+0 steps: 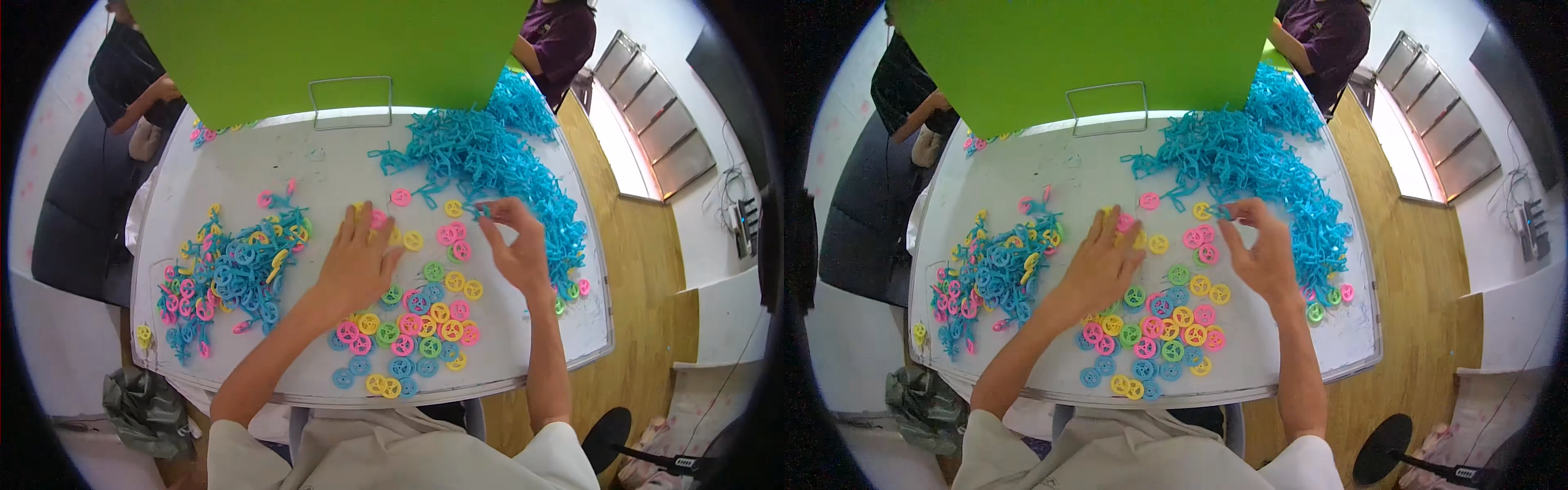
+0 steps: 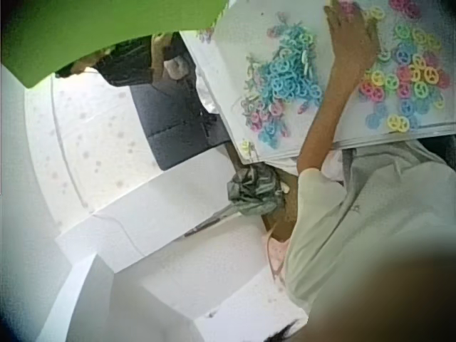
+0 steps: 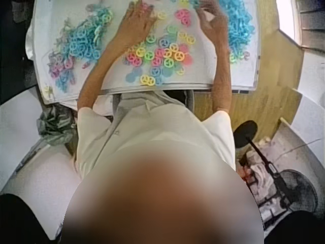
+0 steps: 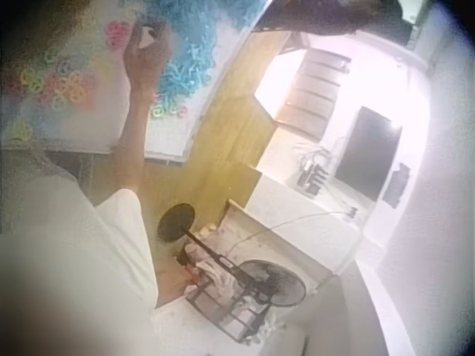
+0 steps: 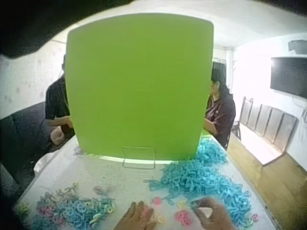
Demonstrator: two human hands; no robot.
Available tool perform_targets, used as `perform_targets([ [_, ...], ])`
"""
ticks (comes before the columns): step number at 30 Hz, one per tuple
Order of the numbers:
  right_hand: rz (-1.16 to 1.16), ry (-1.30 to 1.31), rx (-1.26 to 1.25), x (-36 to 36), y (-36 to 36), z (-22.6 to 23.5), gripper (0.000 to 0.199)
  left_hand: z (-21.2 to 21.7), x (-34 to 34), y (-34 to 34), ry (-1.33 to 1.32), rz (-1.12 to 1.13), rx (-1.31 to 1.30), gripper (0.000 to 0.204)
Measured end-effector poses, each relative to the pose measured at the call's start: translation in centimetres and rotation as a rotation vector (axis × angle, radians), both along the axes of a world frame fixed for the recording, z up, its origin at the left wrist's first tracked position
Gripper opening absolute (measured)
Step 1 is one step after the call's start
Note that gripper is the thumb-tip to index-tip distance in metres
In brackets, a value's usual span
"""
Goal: Assembling and connecting small colorful plastic toy gears on a table.
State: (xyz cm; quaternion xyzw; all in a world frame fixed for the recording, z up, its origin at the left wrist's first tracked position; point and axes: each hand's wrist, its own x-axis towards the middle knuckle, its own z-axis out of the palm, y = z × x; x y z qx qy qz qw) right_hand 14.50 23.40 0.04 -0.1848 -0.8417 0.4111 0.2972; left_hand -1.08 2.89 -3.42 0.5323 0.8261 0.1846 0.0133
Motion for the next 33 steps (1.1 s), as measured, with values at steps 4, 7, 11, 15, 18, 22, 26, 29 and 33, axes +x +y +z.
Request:
perform_targets([
  [4, 0.092, -0.075, 0.271, -1.4, -1.3, -1.7, 0.017, 2.5, 2.7, -1.1, -0.101, -0.095, -0.076, 0.049],
  [7, 0.135, -0.259, 0.135, -1.1, -1.5, -1.2, 0.015, 2.2, 1.2, 1.7, 0.018, -0.052, 0.208, 0.048],
  [11, 0.110, -0.127, -0.165, -0.8, -1.7, -1.1, 0.015, -0.5, -0.1, 3.4, 0.045, -0.105, 0.239, 0.043],
  [15, 0.051, 0.098, -0.499, -1.4, -1.9, -1.7, 0.019, 1.3, 2.3, 1.6, -0.070, -0.179, 0.222, 0.033],
  [18, 0.113, -0.048, -0.487, -1.3, -2.6, -0.8, 0.021, 3.8, 2.7, 1.5, -0.257, -0.073, 0.329, 0.032],
  [22, 0.248, -0.108, -0.492, -1.4, -4.2, -0.7, 0.019, 3.1, 2.8, 2.3, -0.640, -0.074, 0.524, 0.026],
  [26, 0.252, -0.113, -0.450, -1.7, -5.0, -1.0, 0.020, 2.5, 2.9, 1.9, -1.006, 0.060, 0.618, 0.018],
  [29, 0.248, 0.047, -0.732, -2.2, -6.2, -1.2, 0.020, 2.5, 2.8, 1.6, -1.079, 0.116, 0.639, 0.017],
  [33, 0.239, 0.054, -1.162, -2.3, -6.7, -1.8, 0.022, 2.5, 3.5, 1.3, -0.298, -0.026, 0.698, 0.019],
])
